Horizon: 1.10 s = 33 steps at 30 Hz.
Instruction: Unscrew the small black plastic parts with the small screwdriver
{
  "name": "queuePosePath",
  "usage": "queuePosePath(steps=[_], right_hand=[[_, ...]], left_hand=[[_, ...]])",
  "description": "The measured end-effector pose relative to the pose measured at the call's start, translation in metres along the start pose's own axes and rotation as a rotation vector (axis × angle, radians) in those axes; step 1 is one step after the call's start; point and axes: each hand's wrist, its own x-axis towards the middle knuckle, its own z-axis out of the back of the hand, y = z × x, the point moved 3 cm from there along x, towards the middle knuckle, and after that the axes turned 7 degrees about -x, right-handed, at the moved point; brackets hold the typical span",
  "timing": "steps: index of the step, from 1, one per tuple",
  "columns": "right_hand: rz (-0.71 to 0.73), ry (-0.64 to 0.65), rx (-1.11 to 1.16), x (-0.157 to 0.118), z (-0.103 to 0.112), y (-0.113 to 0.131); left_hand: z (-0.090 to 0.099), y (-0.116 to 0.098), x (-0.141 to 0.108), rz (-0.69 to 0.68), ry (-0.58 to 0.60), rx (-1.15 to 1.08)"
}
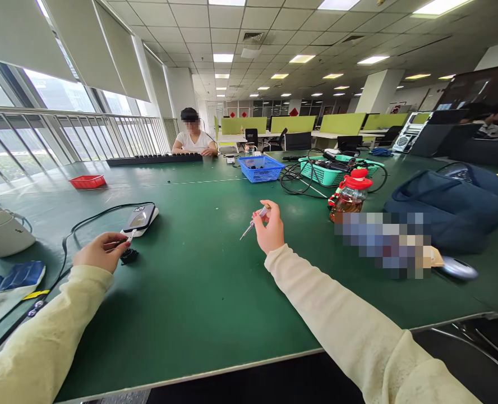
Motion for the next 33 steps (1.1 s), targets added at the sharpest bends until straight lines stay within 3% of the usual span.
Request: queuePosePath(steps=[8, 18, 33], right_hand=[[-0.010, 0.041, -0.014, -0.004, -0.001, 0.003], [0.012, 0.021, -0.011, -0.002, 0.000, 0.004], [-0.006, 0.026, -0.010, -0.005, 0.000, 0.005]], left_hand=[[-0.013, 0.026, 0.006, -0.005, -0.038, -0.001], [-0.021, 0.023, 0.002, -0.202, -0.080, 0.078], [-0.025, 0.032, 0.008, -0.258, 0.108, 0.224]])
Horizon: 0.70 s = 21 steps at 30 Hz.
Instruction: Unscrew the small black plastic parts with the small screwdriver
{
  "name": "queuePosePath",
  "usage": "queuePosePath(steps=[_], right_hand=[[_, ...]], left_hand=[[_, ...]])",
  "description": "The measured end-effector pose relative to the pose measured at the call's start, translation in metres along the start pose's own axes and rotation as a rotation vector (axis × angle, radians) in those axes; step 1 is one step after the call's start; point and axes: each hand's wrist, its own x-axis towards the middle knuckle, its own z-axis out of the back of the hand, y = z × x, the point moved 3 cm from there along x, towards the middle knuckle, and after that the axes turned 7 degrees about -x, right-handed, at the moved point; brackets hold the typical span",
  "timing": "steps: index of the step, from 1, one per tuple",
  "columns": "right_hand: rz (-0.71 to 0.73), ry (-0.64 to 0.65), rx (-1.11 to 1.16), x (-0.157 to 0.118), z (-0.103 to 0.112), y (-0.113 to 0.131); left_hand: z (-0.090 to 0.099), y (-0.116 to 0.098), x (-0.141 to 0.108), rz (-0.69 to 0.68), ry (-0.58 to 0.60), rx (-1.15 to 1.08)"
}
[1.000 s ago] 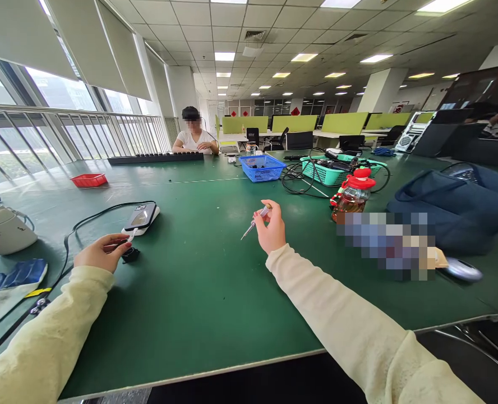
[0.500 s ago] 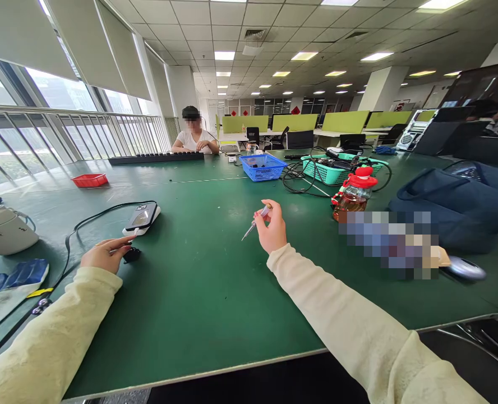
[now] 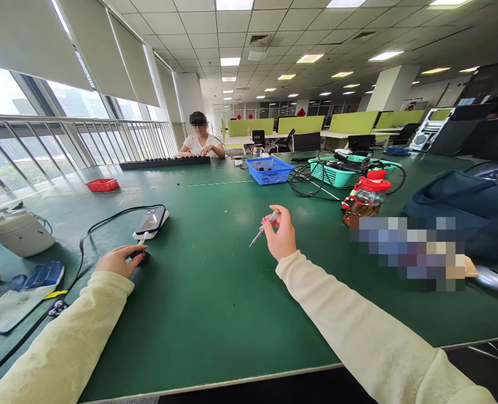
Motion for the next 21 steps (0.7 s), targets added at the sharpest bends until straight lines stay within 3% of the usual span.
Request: queuePosePath(steps=[6, 11, 21], right_hand=[[-0.019, 0.002, -0.024, -0.002, 0.000, -0.002], [-0.040, 0.020, -0.029, -0.002, 0.000, -0.001], [-0.051, 0.037, -0.029, -0.005, -0.002, -0.001]], left_hand=[[-0.002, 0.009, 0.004, -0.033, -0.028, 0.036], [-0.005, 0.018, 0.012, -0.033, 0.049, 0.074], [-0.014, 0.028, 0.014, -0.108, -0.036, 0.041]])
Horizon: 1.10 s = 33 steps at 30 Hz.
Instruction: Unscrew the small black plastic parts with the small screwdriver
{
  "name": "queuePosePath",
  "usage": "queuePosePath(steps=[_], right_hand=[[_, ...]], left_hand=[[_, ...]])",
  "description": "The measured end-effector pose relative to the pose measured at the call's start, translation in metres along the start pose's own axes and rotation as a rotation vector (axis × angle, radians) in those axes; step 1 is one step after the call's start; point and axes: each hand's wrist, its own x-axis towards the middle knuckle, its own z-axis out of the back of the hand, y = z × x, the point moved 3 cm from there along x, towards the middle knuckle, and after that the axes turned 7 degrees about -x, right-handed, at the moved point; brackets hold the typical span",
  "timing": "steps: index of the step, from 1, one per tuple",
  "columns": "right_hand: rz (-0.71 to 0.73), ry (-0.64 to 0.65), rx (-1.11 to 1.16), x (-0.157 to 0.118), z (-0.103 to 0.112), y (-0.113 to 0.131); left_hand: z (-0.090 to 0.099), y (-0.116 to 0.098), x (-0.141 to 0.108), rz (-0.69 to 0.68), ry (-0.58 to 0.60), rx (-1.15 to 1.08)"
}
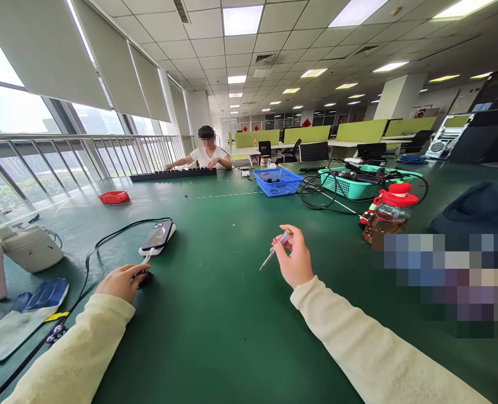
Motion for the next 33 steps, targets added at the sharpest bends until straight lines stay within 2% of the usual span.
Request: queuePosePath(steps=[5, 10, 18, 20, 24, 26, 33], right_hand=[[-0.004, 0.006, -0.013, -0.001, 0.000, 0.000], [-0.006, 0.004, -0.020, -0.001, 0.000, 0.001], [-0.014, 0.017, -0.013, -0.001, 0.000, 0.001], [-0.017, 0.016, -0.009, -0.001, 0.000, 0.001], [-0.025, 0.010, -0.003, -0.001, 0.000, 0.000], [-0.026, 0.008, -0.003, -0.001, 0.000, 0.000], [-0.015, 0.009, -0.013, -0.002, 0.000, 0.001]], left_hand=[[-0.004, 0.000, -0.005, -0.057, -0.151, -0.007], [-0.001, -0.002, -0.002, -0.027, -0.058, 0.019], [0.007, -0.010, -0.004, -0.005, -0.046, 0.007], [0.008, -0.012, -0.006, -0.035, -0.087, 0.004], [0.012, -0.017, -0.011, -0.088, -0.260, -0.005], [0.012, -0.019, -0.013, -0.097, -0.308, -0.029], [0.009, -0.017, -0.012, -0.064, -0.272, -0.091]])
